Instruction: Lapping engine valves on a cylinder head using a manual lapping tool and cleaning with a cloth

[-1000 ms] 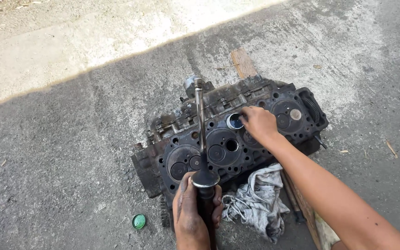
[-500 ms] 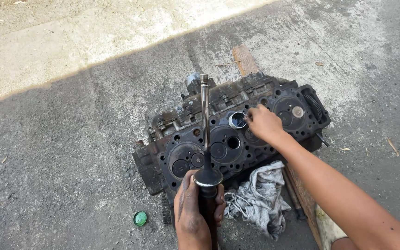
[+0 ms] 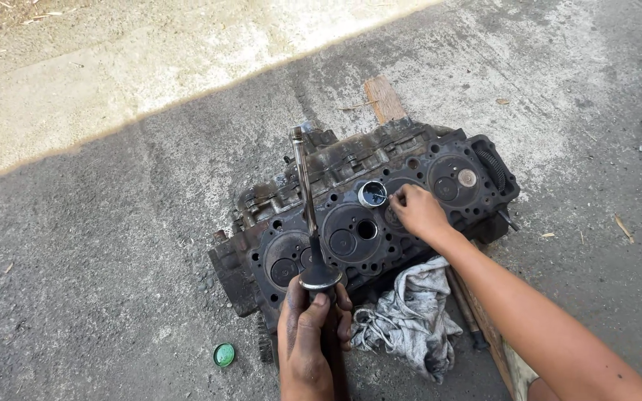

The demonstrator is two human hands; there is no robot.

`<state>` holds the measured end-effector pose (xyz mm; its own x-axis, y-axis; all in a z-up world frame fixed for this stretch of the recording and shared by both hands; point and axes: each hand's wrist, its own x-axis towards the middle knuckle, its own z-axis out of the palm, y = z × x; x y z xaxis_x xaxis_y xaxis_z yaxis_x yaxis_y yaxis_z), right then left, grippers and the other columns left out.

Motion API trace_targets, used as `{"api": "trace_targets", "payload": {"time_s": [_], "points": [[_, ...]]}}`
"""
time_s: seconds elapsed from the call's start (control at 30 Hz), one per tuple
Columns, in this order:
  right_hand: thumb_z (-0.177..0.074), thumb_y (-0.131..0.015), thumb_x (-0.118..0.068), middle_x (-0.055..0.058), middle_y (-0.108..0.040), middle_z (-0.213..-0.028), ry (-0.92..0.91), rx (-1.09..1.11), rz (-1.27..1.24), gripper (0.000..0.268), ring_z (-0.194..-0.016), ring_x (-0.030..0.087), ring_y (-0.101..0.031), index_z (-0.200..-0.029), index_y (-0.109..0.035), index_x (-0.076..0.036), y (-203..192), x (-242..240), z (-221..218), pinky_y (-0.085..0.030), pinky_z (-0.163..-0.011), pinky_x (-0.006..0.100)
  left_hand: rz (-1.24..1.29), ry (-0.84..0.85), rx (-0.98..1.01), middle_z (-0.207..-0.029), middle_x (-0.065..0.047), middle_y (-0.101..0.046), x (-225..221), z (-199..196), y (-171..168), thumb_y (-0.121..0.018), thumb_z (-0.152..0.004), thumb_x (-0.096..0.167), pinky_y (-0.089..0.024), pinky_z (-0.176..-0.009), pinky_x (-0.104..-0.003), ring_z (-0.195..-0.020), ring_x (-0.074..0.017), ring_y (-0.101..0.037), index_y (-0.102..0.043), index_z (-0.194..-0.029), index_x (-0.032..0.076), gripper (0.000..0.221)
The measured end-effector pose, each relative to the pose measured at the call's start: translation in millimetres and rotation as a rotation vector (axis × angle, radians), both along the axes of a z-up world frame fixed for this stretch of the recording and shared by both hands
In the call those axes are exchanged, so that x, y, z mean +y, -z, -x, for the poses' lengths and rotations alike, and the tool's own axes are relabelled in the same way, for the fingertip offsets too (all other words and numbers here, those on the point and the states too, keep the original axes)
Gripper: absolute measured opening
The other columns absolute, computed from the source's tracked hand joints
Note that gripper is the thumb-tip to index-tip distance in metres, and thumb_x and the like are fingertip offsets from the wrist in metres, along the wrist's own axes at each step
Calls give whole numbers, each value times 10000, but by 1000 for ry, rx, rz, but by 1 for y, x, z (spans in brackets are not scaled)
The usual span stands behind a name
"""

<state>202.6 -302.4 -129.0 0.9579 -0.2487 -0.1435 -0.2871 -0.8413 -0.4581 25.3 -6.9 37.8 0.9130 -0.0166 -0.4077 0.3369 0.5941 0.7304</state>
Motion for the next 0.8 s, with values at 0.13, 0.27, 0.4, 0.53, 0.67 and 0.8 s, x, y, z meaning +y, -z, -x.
{"api": "trace_targets", "payload": {"time_s": [0.13, 0.27, 0.4, 0.53, 0.67, 0.8], "points": [[-1095, -644, -413, 181, -823, -1098, 11, 49, 39, 422, -888, 391, -792, -1165, -776, -18, -4, 3, 6, -622, -825, 528, 37, 38, -50, -1052, -246, -723, -3, 1, 12, -536, -1014, 128, -449, -611, -382, -736, -247, -613, -665, -1356, -58, 410], [-1117, -644, -412, 168, -811, -1074, 29, 33, 3, 420, -820, 347, -763, -1137, -771, -12, -3, 4, 9, -606, -784, 508, 83, 26, -128, -998, -252, -698, -5, 2, 13, -525, -996, 122, -441, -693, -396, -758, -256, -567, -679, -1309, -87, 407], [-1105, -675, -351, 157, -809, -1019, 47, -49, -104, 375, -790, 309, -743, -1088, -771, 11, 7, 2, 9, -596, -788, 460, 49, 28, -102, -983, -245, -689, -5, 2, 6, -535, -963, 156, -419, -728, -402, -795, -253, -558, -693, -1296, -90, 443], [-1141, -665, -276, 117, -775, -1033, 103, 31, -276, 311, -682, 186, -763, -1133, -737, 27, -16, 11, 16, -618, -683, 377, 17, 47, -92, -1040, -248, -701, -5, 4, 8, -550, -1039, 131, -449, -824, -412, -862, -248, -568, -689, -1335, -91, 396], [-1098, -702, -223, 102, -749, -1108, 58, -75, -319, 236, -690, 185, -760, -1107, -717, 12, -29, 8, 25, -623, -695, 368, -62, 157, -152, -1162, -205, -723, -4, 4, 21, -562, -1075, 123, -486, -948, -423, -1009, -242, -619, -661, -1414, -29, 385], [-1080, -715, -177, 75, -742, -1062, -9, -115, -363, 148, -754, 172, -784, -1092, -723, -30, -98, 19, 57, -602, -679, 354, 47, 159, -83, -1197, -212, -704, -9, 4, 22, -558, -1052, 73, -473, -972, -433, -1044, -254, -607, -644, -1489, -24, 456]]}}
